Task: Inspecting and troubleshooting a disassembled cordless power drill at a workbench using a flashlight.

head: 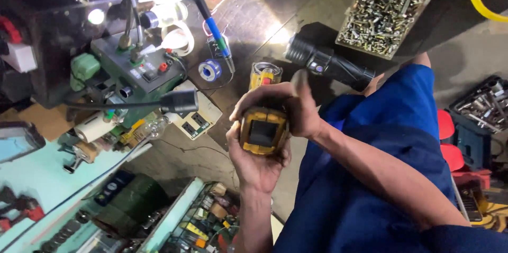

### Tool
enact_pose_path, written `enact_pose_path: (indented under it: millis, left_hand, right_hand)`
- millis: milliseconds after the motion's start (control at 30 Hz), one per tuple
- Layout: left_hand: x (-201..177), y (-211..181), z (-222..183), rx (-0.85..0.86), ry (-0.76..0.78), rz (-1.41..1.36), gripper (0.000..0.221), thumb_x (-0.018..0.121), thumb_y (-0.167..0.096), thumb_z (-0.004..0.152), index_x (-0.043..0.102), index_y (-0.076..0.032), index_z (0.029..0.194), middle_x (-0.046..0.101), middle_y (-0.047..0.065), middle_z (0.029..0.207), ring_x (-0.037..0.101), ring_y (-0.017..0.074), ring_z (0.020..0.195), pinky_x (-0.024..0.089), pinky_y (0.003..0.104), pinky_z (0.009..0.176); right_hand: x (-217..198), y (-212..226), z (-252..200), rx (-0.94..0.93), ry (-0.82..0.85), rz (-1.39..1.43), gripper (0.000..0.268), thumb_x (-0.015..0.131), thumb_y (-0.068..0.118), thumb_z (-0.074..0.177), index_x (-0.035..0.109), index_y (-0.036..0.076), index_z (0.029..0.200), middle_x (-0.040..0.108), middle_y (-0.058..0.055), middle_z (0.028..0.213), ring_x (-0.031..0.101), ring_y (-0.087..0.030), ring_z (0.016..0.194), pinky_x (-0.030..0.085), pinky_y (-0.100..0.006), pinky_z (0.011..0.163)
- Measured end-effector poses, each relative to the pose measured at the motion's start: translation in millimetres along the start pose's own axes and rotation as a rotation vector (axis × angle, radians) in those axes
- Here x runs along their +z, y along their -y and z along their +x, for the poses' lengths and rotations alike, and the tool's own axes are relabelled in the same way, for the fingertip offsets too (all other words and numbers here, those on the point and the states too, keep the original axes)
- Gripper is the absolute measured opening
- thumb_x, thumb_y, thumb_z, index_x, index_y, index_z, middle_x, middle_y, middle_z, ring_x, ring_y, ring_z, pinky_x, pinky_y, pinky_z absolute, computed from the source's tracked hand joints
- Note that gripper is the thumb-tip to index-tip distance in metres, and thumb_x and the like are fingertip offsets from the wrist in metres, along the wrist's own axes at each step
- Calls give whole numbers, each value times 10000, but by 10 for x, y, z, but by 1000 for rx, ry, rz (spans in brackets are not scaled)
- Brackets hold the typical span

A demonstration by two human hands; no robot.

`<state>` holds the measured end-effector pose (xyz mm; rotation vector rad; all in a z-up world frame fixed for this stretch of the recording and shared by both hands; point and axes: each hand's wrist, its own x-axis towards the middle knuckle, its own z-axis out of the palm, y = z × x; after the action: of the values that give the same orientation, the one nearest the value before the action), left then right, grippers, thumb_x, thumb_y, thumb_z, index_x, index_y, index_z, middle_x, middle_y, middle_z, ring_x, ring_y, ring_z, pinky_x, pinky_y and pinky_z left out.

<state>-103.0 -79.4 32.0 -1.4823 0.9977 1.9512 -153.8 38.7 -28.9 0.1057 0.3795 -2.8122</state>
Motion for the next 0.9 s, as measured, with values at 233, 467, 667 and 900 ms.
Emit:
enact_pose_path:
  millis: [233,467,667,900]
  left_hand:
    - [-181,109,59,-53,159,46,903,474,-758,842,636,83,1131,649,305,740,563,319,341,468,393,282]
    - [-151,152,73,-45,211,-11,860,475,-717,836,632,59,1173,639,317,746,499,273,311,450,375,325]
    - [-250,202,120,-13,188,36,839,492,-704,802,648,25,1186,643,292,749,427,194,320,429,350,365]
    - [-209,178,120,-3,128,64,846,501,-719,756,678,24,1121,642,329,726,428,244,334,416,394,399]
  right_hand:
    - [102,35,-63,28,-87,-37,1143,98,844,888,748,-84,1036,716,-305,1043,710,-421,1046,550,-498,952]
    - [86,37,-56,74,-127,-21,1163,113,856,862,769,-103,899,725,-303,980,726,-375,942,583,-435,878]
    - [137,79,-103,142,-219,2,1110,126,820,898,783,-71,829,745,-301,927,752,-379,854,607,-428,822]
    - [94,29,-99,270,-353,19,1038,228,805,915,782,-62,777,757,-277,906,757,-368,833,618,-435,823]
